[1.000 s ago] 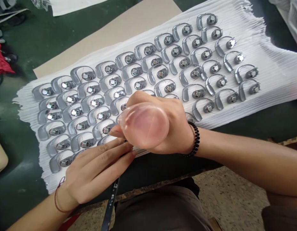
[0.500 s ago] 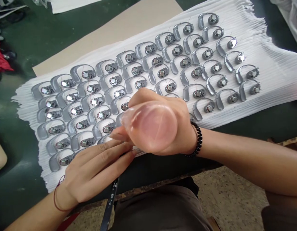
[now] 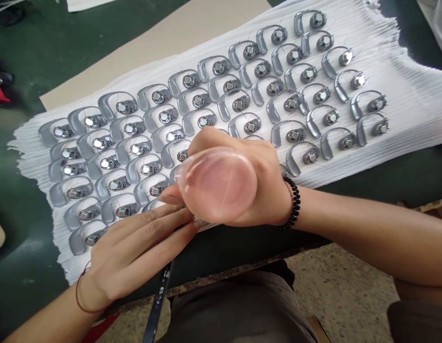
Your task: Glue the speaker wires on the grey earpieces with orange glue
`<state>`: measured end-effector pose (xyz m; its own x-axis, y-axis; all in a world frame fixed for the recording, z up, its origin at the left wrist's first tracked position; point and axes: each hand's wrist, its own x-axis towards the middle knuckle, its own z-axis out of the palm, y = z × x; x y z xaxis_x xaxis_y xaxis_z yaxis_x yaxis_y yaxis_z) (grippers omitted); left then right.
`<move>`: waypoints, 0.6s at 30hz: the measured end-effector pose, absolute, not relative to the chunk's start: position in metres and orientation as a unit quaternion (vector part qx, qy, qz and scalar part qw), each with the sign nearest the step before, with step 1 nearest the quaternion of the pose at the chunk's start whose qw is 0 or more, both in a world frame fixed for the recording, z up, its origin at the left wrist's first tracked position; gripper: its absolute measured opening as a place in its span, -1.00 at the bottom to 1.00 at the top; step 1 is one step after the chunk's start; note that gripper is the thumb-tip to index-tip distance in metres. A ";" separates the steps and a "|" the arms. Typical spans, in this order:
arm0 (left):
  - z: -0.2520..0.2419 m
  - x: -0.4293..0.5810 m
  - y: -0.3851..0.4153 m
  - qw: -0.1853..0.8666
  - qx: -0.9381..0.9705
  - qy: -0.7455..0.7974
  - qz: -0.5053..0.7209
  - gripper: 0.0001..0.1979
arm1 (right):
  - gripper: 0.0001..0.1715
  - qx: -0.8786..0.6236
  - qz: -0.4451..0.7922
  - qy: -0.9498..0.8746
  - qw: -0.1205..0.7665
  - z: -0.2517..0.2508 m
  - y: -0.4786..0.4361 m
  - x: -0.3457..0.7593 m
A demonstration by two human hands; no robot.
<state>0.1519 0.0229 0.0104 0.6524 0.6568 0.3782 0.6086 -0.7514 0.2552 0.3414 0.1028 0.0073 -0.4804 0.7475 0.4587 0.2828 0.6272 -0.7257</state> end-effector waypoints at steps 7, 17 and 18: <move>0.014 0.151 0.024 0.059 0.908 0.345 0.230 -0.84 | -0.65 -0.331 0.262 -0.817 0.394 0.007 0.101 0.340; -0.005 0.154 0.019 0.038 0.875 0.369 0.311 -0.82 | -0.78 -0.318 0.282 -0.819 0.385 0.011 0.101 0.342; -0.004 0.153 0.018 0.059 0.874 0.378 0.300 -0.82 | -0.80 -0.316 0.289 -0.822 0.375 0.011 0.102 0.344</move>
